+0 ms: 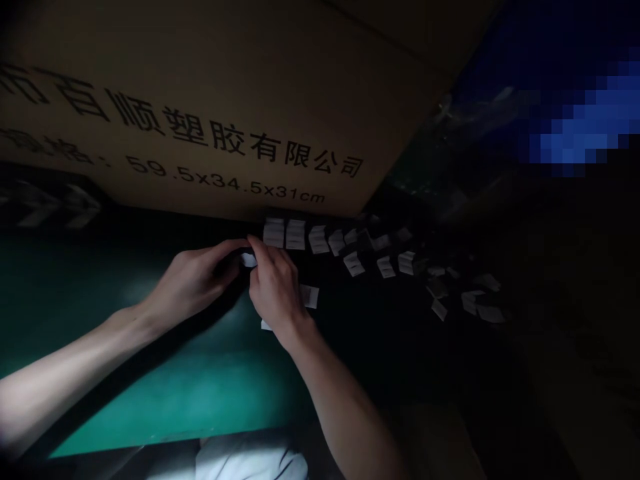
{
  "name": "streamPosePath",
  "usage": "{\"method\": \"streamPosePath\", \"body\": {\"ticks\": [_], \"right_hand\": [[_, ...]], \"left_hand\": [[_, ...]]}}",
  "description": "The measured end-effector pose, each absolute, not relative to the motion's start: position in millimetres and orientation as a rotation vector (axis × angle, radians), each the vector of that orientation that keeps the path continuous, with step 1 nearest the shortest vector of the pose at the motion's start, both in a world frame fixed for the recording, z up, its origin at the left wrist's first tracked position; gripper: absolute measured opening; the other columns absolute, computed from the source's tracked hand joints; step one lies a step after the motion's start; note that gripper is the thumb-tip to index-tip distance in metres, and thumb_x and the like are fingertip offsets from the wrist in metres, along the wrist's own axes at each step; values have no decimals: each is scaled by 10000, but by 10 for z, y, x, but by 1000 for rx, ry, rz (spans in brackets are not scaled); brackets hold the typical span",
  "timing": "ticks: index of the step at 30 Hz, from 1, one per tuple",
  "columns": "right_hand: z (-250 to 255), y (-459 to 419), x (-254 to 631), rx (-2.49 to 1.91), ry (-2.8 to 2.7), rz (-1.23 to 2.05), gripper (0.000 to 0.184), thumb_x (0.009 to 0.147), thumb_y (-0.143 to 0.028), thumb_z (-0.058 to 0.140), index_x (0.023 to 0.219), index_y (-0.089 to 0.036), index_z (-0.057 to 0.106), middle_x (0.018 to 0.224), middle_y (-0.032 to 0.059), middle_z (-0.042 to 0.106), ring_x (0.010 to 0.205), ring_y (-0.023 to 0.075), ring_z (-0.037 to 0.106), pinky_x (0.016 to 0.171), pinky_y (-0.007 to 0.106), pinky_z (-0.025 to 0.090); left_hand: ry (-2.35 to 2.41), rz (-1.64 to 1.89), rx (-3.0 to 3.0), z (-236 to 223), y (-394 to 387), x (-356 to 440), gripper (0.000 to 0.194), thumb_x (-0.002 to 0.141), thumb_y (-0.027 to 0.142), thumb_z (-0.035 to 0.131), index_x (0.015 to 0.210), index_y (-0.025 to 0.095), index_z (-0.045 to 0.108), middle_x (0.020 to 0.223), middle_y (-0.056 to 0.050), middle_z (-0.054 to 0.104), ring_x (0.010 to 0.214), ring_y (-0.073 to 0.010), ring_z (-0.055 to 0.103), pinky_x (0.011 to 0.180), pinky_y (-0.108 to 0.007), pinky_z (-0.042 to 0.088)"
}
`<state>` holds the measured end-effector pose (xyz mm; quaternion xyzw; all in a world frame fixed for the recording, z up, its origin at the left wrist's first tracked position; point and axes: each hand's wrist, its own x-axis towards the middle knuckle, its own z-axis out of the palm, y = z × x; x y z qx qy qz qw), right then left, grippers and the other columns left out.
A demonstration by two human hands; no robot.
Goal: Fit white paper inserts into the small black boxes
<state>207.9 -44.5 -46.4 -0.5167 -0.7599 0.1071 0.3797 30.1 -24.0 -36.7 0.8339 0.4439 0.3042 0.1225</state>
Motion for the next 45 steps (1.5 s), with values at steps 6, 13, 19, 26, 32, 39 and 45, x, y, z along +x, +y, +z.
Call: {"method": "streamPosePath", "body": {"ticks": [6,13,19,26,32,39,45], "right_hand": [[-460,-437,2079,-1315,-1945,249,522,971,-62,448,1455,-217,571,1328,107,713,1250,247,674,1085,437,589],[-456,-424,2073,-1281,-1932,214,532,969,-58,433,1465,-213,545,1359,108,697,1288,231,656,1109,429,581],[-483,-422,2054,-1273,-1906,221,518,949,-59,470,1443,-187,561,1352,108,704,1251,233,676,1097,420,587],[-475,-426,2064,-1276,-1896,209,508,946,-65,472,1428,-199,561,1334,92,725,1236,220,694,1095,402,587],[-458,-418,2075,-1290,-1898,173,426,983,-117,474,1383,-195,597,1311,107,735,1238,235,703,1074,398,601],[-435,-434,2073,-1324,-1905,153,405,988,-93,468,1337,-212,634,1283,96,755,1200,234,726,1052,401,612],[-425,-445,2068,-1334,-1872,143,346,981,-105,504,1276,-210,651,1221,80,779,1126,227,755,996,363,628]], "left_hand": [[1323,877,2421,-340,-250,305,451,964,214,456,1371,181,647,1082,-104,823,877,-263,793,702,-292,560],[1282,916,2368,-298,-245,317,498,945,250,478,1406,151,641,1280,-141,776,1067,-292,776,879,-342,602],[1284,919,2342,-289,-264,322,487,929,226,496,1389,154,640,1270,-135,779,1070,-293,775,898,-354,603],[1284,951,2344,-281,-272,313,487,943,253,508,1390,138,663,1199,-134,805,979,-280,794,861,-330,604],[1314,895,2337,-255,-268,318,507,993,317,442,1399,129,681,1101,-128,831,857,-271,803,781,-323,602],[1350,883,2381,-319,-257,319,516,968,323,447,1391,151,688,1142,-138,826,899,-293,805,765,-344,611],[1349,926,2380,-290,-272,331,498,960,291,454,1362,145,708,1163,-135,822,924,-290,806,752,-324,604]]}}
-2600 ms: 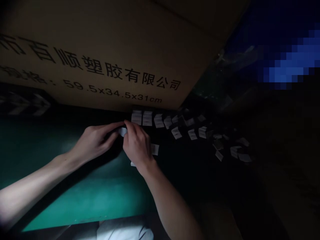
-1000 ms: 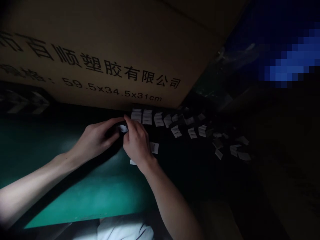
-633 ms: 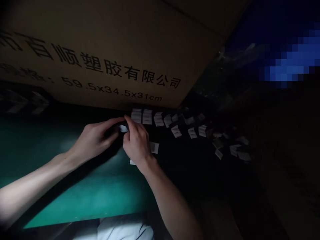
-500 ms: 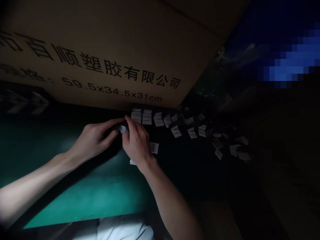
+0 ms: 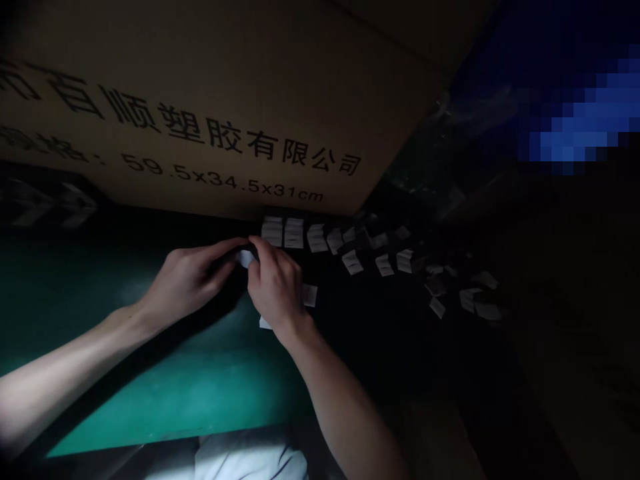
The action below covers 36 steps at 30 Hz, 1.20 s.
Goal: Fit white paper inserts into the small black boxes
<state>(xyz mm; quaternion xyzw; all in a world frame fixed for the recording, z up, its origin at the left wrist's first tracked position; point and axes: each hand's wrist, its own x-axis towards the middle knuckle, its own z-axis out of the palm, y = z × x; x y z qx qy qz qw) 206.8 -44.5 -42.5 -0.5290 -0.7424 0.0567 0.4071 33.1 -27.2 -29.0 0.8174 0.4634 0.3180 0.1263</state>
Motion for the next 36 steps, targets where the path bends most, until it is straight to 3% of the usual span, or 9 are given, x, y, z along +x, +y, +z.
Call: {"method": "streamPosePath", "body": {"ticks": [8,24,30,36], "right_hand": [[-427,-438,2079,-1343,-1904,157,382,979,-99,495,1320,-208,627,1248,97,764,1151,242,743,1004,398,626],[-448,-419,2072,-1265,-1913,112,409,990,-86,448,1346,-200,613,1286,97,737,1216,219,699,1063,384,600],[-441,-425,2075,-1250,-1928,152,434,1003,-84,426,1388,-198,592,1299,111,723,1234,221,684,1074,393,592],[-464,-421,2063,-1266,-1936,165,475,990,-83,446,1440,-181,561,1339,121,691,1271,230,654,1104,389,570]], "left_hand": [[1374,870,2337,-266,-281,329,511,959,319,451,1369,152,704,1043,-109,843,800,-253,795,717,-303,586],[1322,918,2356,-303,-255,317,537,947,293,479,1424,135,668,1200,-145,810,944,-297,799,800,-333,606],[1348,904,2260,-239,-265,330,528,932,323,496,1391,157,697,1101,-104,837,815,-262,794,759,-315,598],[1352,909,2206,-241,-255,329,550,914,324,526,1415,153,676,1198,-111,813,931,-287,792,829,-330,591]]}}
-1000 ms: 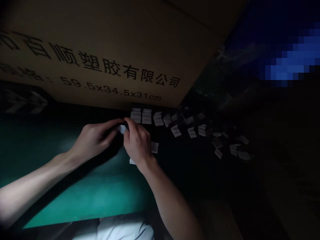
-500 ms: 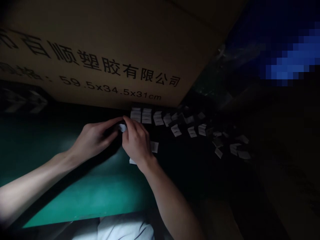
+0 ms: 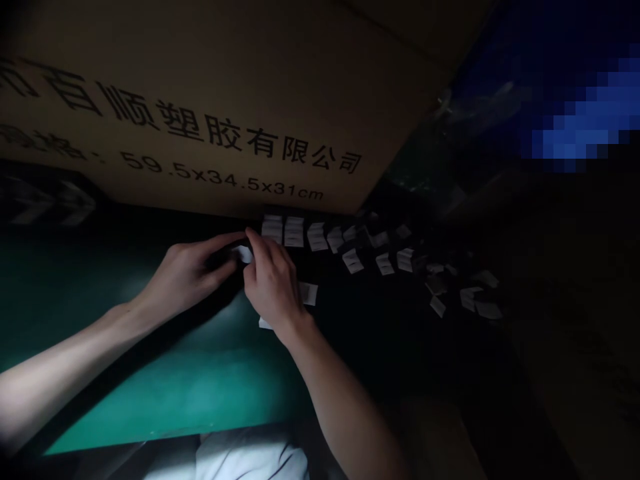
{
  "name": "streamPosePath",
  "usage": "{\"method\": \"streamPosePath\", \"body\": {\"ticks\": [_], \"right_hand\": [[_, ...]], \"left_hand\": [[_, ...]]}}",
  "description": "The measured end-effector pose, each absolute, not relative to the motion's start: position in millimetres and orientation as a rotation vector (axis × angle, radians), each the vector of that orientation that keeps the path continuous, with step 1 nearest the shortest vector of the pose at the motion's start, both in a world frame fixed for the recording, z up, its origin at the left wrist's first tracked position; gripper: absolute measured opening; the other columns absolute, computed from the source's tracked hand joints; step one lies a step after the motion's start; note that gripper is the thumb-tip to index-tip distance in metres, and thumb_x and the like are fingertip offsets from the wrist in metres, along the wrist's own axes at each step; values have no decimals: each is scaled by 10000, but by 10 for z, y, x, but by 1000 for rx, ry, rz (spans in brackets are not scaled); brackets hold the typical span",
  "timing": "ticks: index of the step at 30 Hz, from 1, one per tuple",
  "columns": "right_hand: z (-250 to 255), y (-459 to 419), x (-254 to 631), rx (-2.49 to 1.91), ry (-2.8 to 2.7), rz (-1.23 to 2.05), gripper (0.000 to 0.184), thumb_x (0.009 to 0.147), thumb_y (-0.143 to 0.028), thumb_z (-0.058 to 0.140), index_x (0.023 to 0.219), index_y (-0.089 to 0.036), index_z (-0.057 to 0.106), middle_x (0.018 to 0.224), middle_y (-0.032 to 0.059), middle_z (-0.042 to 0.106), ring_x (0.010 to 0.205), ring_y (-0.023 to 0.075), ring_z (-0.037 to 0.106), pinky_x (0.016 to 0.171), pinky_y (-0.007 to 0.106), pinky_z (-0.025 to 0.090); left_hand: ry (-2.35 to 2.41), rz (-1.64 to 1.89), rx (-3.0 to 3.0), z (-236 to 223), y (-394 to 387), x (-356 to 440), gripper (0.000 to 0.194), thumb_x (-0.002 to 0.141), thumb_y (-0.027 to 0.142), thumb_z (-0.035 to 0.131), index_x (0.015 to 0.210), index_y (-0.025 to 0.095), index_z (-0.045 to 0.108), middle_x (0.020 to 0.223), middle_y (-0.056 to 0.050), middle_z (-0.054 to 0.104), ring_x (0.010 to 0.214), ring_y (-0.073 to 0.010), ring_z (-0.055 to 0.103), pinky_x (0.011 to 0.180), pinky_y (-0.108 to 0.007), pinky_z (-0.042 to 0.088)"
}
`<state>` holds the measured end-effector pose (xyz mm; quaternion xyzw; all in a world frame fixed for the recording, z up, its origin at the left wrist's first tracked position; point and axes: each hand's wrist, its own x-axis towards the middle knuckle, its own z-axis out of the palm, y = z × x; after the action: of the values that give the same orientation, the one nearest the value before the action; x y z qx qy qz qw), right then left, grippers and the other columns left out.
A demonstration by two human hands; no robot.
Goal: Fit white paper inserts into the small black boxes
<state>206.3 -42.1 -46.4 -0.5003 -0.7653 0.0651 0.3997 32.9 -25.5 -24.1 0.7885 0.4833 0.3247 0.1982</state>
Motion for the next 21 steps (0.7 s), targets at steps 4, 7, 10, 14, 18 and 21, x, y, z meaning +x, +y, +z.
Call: {"method": "streamPosePath", "body": {"ticks": [4,7,10,14,18,21], "right_hand": [[-457,-425,2066,-1287,-1960,170,506,984,-64,446,1461,-196,552,1331,112,687,1272,225,645,1106,385,567],[-443,-430,2068,-1273,-1954,164,498,983,-55,447,1454,-172,557,1328,127,686,1270,234,643,1104,391,568],[-438,-434,2074,-1284,-1968,167,525,988,-50,432,1475,-214,539,1334,102,686,1277,229,641,1108,403,568],[-445,-430,2085,-1282,-1956,144,545,982,-43,434,1484,-234,525,1320,94,693,1267,232,652,1105,413,572],[-394,-438,2075,-1211,-1891,117,534,1028,-157,486,1546,-277,426,1391,96,655,1320,237,627,1117,414,562],[-322,-463,2076,-1149,-1841,138,645,1035,-328,572,1613,-287,288,1470,135,583,1345,283,601,1068,444,581]], "left_hand": [[1335,899,2195,-252,-242,321,525,906,303,522,1387,169,686,1187,-98,814,909,-277,789,791,-317,578],[1333,913,2180,-260,-240,319,493,909,289,520,1362,193,690,1171,-80,816,906,-269,787,790,-309,569],[1340,932,2148,-271,-246,321,473,901,274,540,1346,216,691,1134,-63,822,910,-272,785,761,-301,559],[1329,958,2116,-267,-255,331,470,891,267,560,1338,226,701,1148,-56,819,902,-272,782,742,-296,550],[1378,977,2037,-277,-232,326,480,874,264,595,1340,243,709,1152,-45,818,914,-276,774,749,-301,545],[1407,1079,1918,-327,-172,303,428,848,243,642,1265,251,736,1138,-46,814,951,-287,760,777,-317,551]]}}
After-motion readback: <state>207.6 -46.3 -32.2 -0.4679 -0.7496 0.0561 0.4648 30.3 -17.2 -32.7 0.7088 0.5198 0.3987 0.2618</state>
